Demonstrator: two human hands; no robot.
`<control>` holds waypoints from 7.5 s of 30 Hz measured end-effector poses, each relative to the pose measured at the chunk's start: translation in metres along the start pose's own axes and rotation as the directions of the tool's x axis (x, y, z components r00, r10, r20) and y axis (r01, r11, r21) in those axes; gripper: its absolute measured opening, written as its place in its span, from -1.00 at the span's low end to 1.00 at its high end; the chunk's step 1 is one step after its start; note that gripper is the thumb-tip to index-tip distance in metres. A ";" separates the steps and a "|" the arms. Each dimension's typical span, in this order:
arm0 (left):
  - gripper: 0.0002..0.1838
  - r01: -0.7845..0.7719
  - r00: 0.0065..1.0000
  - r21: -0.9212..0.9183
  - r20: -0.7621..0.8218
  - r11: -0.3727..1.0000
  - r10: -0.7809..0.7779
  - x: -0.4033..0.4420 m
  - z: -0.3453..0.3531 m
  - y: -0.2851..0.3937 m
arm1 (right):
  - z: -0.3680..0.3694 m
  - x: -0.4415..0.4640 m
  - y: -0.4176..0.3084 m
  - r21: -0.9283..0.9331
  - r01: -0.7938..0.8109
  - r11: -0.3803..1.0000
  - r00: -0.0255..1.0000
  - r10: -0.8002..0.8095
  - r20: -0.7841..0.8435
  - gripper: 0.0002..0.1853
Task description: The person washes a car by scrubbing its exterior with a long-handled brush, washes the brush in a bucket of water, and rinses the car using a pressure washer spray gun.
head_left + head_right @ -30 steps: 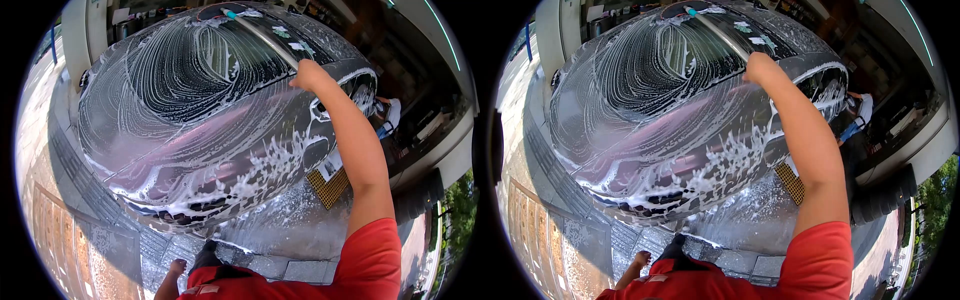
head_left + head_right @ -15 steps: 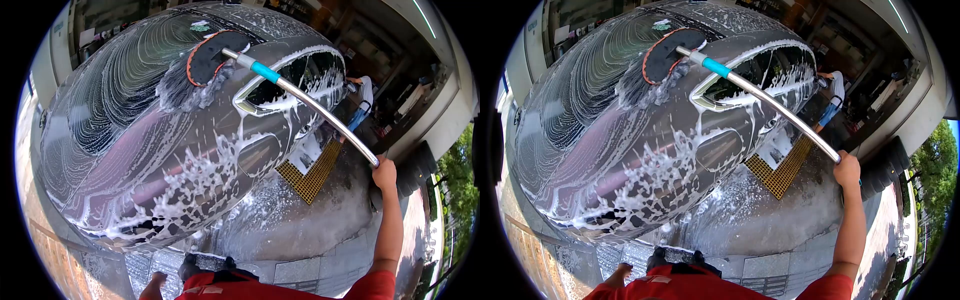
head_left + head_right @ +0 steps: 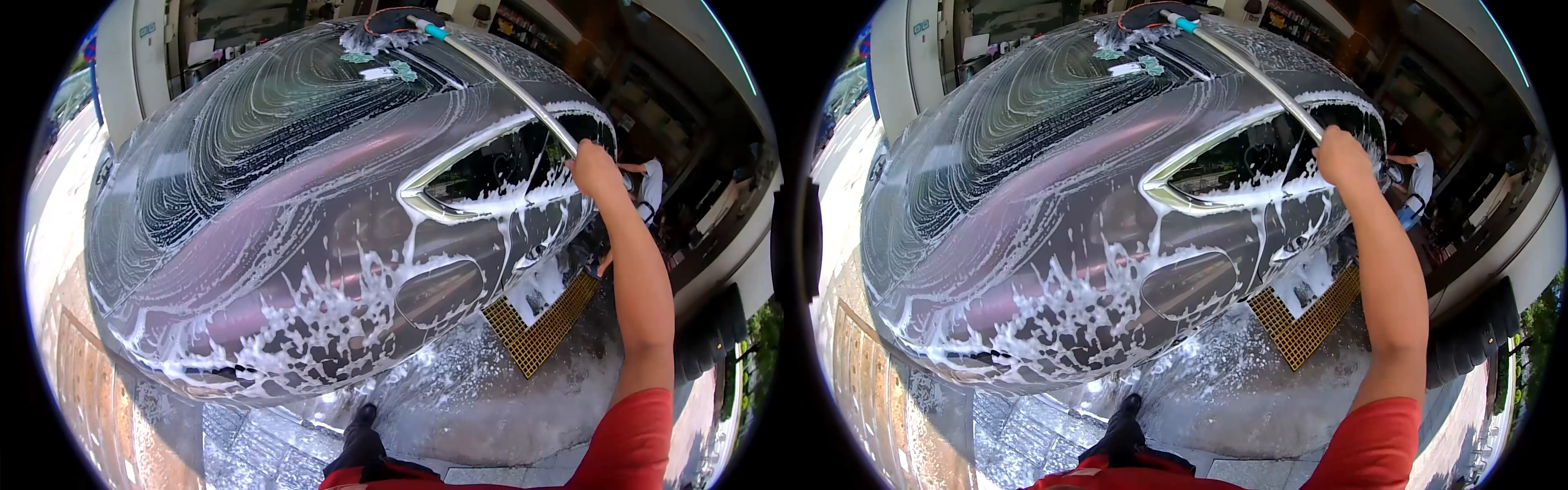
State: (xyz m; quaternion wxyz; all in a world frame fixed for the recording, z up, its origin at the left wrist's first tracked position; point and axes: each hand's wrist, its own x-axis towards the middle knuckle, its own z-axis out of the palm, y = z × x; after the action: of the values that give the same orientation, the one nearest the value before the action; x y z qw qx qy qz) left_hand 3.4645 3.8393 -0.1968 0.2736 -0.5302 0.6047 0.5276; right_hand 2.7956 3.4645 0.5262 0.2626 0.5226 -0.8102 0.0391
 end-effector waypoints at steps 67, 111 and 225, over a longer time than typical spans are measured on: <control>-0.59 -0.194 0.979 0.302 -0.004 0.933 0.205 0.156 0.134 0.733 | 0.237 0.323 0.780 0.044 0.233 0.972 0.944 -0.215 -0.250 -0.82; -0.66 0.014 0.940 -0.729 -0.223 0.684 -0.258 0.302 -0.053 1.123 | 0.430 0.690 0.937 -0.104 -0.313 0.944 0.947 0.318 0.033 -0.70; -0.79 0.141 0.940 -0.652 -0.148 0.745 -0.308 0.620 0.010 2.110 | 1.078 0.883 1.703 0.362 -0.156 0.919 0.940 0.026 0.339 -0.64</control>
State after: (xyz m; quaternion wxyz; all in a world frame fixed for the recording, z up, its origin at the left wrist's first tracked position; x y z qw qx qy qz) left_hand 1.3212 3.3786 -0.0177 0.0639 -0.7216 0.3522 0.5926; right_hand 0.6249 3.1383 0.3718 0.0151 0.5242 -0.8427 0.1217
